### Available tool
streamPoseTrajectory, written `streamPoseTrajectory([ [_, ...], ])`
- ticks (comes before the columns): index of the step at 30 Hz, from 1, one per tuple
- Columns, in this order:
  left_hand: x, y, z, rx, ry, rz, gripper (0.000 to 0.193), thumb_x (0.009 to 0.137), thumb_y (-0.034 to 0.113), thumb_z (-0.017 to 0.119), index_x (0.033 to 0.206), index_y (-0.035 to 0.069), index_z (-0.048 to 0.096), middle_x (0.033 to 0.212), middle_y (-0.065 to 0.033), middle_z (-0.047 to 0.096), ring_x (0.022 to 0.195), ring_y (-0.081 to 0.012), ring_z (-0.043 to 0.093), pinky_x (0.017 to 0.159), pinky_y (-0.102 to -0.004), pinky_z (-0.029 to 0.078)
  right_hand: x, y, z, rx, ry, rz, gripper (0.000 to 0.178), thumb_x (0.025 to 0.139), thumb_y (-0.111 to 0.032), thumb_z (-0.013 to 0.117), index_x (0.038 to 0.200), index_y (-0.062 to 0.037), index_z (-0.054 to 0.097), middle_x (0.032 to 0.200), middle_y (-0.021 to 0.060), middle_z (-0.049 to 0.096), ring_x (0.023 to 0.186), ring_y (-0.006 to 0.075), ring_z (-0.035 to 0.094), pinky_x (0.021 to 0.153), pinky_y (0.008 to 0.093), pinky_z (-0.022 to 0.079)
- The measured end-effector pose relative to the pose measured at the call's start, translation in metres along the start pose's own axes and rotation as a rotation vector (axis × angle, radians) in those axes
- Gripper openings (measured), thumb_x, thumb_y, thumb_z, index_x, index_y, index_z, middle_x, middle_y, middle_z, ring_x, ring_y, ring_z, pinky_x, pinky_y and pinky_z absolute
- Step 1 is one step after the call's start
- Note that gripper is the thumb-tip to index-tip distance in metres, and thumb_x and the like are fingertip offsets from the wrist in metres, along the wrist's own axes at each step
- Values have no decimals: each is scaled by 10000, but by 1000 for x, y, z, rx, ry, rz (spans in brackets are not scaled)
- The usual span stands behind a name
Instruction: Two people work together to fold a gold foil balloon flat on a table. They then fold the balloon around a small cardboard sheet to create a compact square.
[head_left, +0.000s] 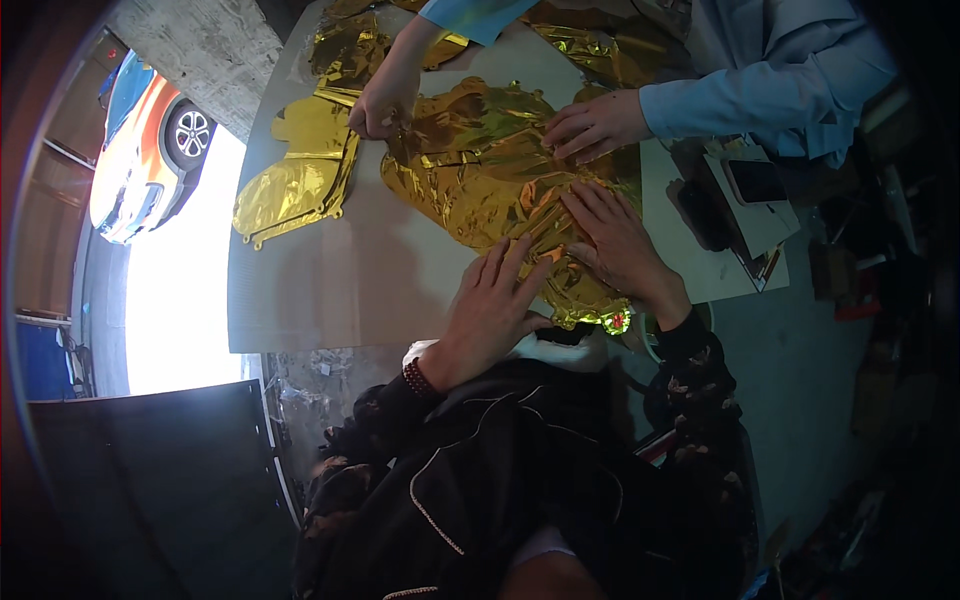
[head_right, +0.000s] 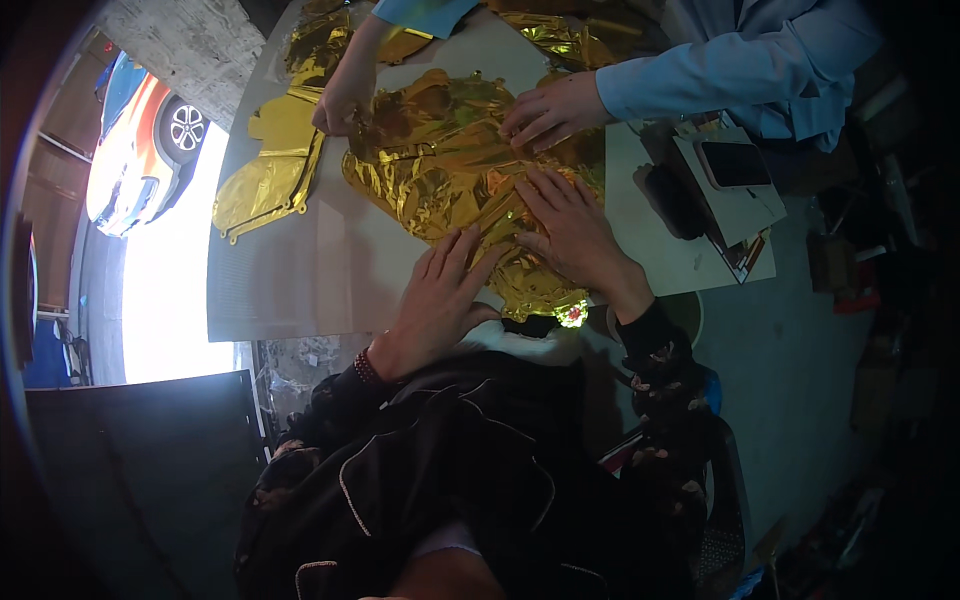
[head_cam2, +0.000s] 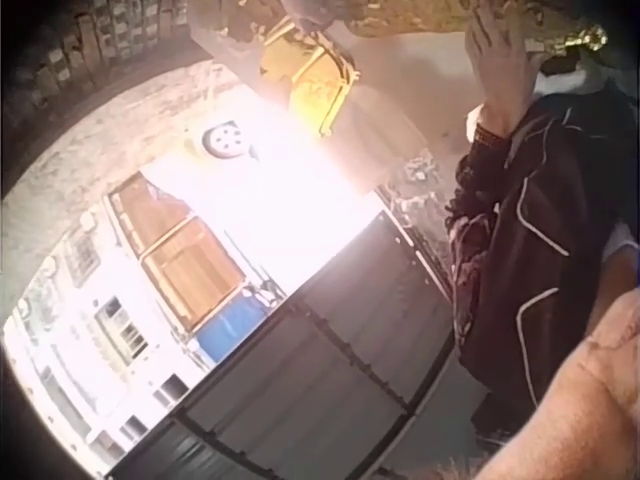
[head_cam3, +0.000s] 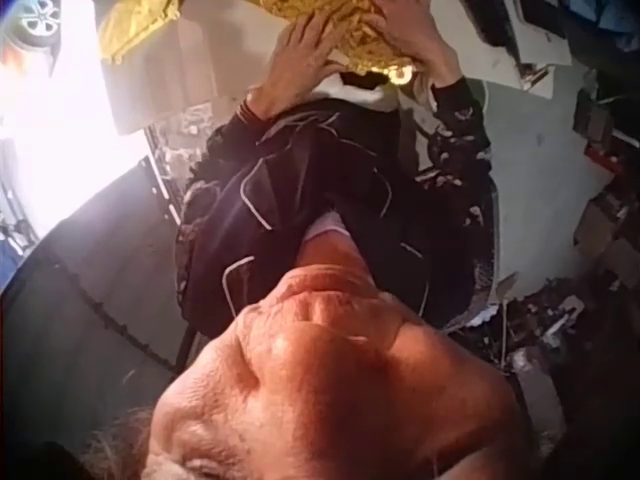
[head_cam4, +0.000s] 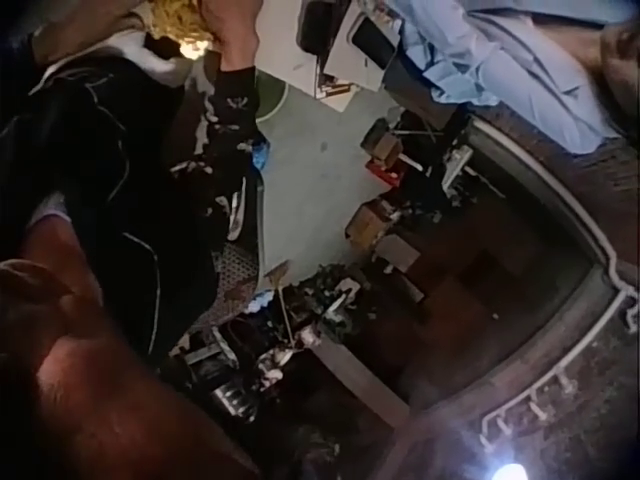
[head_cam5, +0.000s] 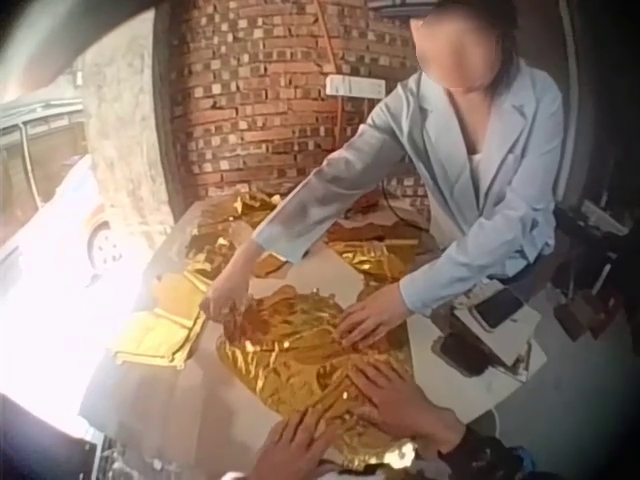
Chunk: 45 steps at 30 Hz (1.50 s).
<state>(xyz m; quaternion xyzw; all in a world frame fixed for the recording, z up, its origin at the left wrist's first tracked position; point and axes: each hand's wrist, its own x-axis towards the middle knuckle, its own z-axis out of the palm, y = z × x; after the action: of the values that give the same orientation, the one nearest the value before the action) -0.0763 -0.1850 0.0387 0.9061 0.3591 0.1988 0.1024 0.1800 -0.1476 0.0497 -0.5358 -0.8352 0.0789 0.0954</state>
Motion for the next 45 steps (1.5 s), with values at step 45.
streamPoseTrajectory([
  [45, -10, -12, -14, -38, 176, 22, 433, 800, 233, 800, 1175, 53, 680, 1168, -76, 669, 1142, -266, 625, 970, -400, 449, 0, 3, 6, -17, 66, 5, 754, 998, -493, 570, 1570, -50, 356, 1608, 171, 357, 1506, 349, 289, 1228, 488, 242],
])
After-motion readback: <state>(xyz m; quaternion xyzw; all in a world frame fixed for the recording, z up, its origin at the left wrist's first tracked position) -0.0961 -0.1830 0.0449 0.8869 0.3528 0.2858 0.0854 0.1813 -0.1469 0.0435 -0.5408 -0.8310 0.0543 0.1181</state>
